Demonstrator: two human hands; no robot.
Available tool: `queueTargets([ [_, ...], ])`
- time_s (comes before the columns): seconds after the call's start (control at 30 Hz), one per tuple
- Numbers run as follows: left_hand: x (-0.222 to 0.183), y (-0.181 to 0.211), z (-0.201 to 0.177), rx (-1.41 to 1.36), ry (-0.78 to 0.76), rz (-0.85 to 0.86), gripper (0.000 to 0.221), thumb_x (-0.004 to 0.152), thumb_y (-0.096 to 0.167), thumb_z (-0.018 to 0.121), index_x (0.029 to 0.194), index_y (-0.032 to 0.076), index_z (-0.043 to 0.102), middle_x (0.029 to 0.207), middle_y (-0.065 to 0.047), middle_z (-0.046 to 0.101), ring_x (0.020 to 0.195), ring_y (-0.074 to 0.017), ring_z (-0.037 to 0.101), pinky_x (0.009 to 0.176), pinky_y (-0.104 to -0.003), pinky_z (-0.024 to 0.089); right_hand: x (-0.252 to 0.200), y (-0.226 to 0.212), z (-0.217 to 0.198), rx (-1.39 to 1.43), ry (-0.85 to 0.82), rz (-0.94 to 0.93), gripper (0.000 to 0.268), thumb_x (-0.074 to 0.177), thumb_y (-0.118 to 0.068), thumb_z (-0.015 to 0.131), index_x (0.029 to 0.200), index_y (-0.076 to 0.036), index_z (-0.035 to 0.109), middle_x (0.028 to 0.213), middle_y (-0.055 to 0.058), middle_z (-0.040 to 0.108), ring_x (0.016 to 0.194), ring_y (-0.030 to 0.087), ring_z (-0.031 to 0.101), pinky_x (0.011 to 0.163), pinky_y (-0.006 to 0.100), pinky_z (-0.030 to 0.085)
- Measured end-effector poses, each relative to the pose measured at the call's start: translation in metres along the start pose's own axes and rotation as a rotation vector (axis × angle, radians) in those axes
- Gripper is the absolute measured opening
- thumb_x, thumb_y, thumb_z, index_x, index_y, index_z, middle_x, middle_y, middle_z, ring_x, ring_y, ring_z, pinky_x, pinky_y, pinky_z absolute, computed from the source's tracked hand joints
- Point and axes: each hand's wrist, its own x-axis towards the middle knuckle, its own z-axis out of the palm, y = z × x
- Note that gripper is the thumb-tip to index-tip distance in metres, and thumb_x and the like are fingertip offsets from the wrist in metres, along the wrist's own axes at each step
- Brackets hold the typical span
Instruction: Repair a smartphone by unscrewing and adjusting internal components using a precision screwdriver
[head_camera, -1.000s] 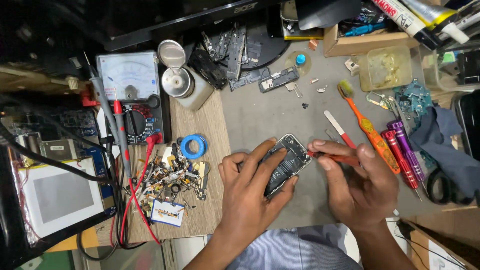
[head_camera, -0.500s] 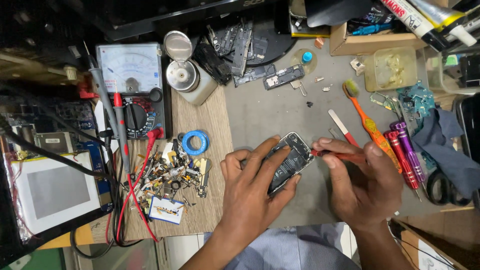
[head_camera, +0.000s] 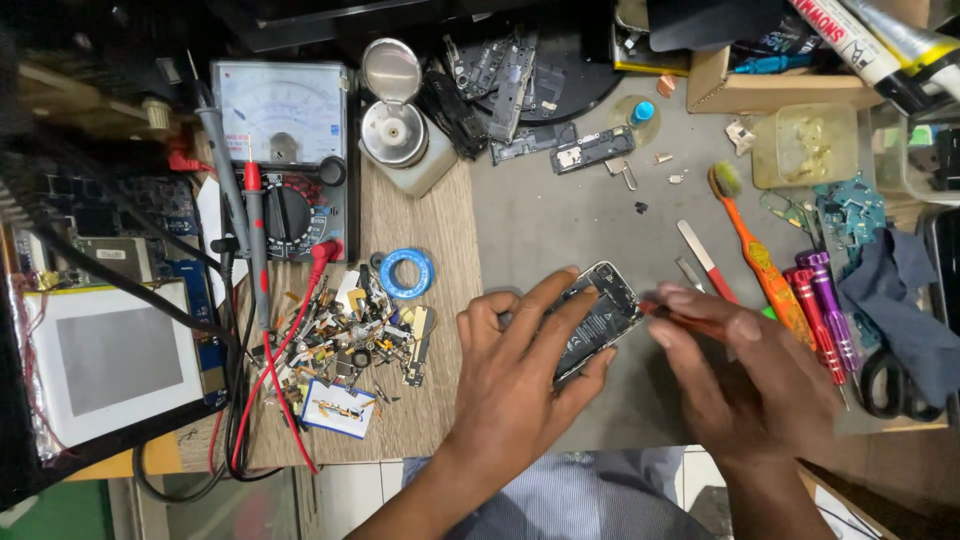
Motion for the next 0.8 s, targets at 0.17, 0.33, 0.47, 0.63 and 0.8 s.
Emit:
queueTargets([
  [0.17,-0.001,-0.001,-0.001,0.004,-0.008,0.012,0.04,0.097,0.037,0.073,0.131,0.018,0.065,0.145,0.004,0.057,0.101,-0.0296,0.049,0.089,-0.043,0.042,0.005,-0.025,0.003,-0.061,0.015,0.171,0.055,0.098,0.02,0.088,0.136,-0.002,0.055,0.109,0.035,0.073,0.099,0.035,0.078,0.084,0.035,0.063],
  [0.33,-0.002,-0.003,-0.001,0.002,-0.023,0.008,0.041,0.097,0.038,0.071,0.132,0.018,0.064,0.146,0.003,0.057,0.101,-0.0295,0.049,0.089,-0.044,0.042,0.02,-0.015,0.005,-0.011,-0.036,0.051,0.038,0.095,0.02,0.08,0.124,0.014,0.057,0.103,0.038,0.071,0.096,0.045,0.079,0.083,0.045,0.066],
  [0.47,-0.001,-0.003,-0.001,-0.008,-0.015,0.021,0.041,0.097,0.037,0.072,0.133,0.018,0.064,0.146,0.003,0.056,0.101,-0.0298,0.048,0.09,-0.043,0.041,0.025,-0.006,-0.001,0.103,-0.137,0.079,0.042,0.104,0.014,0.061,0.142,0.009,0.044,0.116,0.037,0.071,0.102,0.038,0.081,0.089,0.038,0.068],
  [0.63,-0.001,-0.003,-0.001,-0.009,-0.015,0.022,0.042,0.096,0.037,0.072,0.132,0.018,0.064,0.145,0.003,0.056,0.103,-0.0309,0.048,0.088,-0.044,0.041,0.027,0.008,-0.006,0.11,-0.053,0.03,0.042,0.087,0.014,0.085,0.119,0.011,0.059,0.108,0.035,0.068,0.097,0.041,0.076,0.084,0.042,0.07],
  [0.8,0.0,-0.002,-0.002,0.009,-0.007,0.024,0.043,0.095,0.037,0.073,0.132,0.019,0.064,0.145,0.003,0.057,0.102,-0.0308,0.049,0.089,-0.044,0.042,0.034,0.001,-0.001,0.155,-0.061,-0.009,0.043,0.088,0.018,0.079,0.124,0.017,0.055,0.106,0.039,0.069,0.093,0.042,0.079,0.089,0.044,0.07],
])
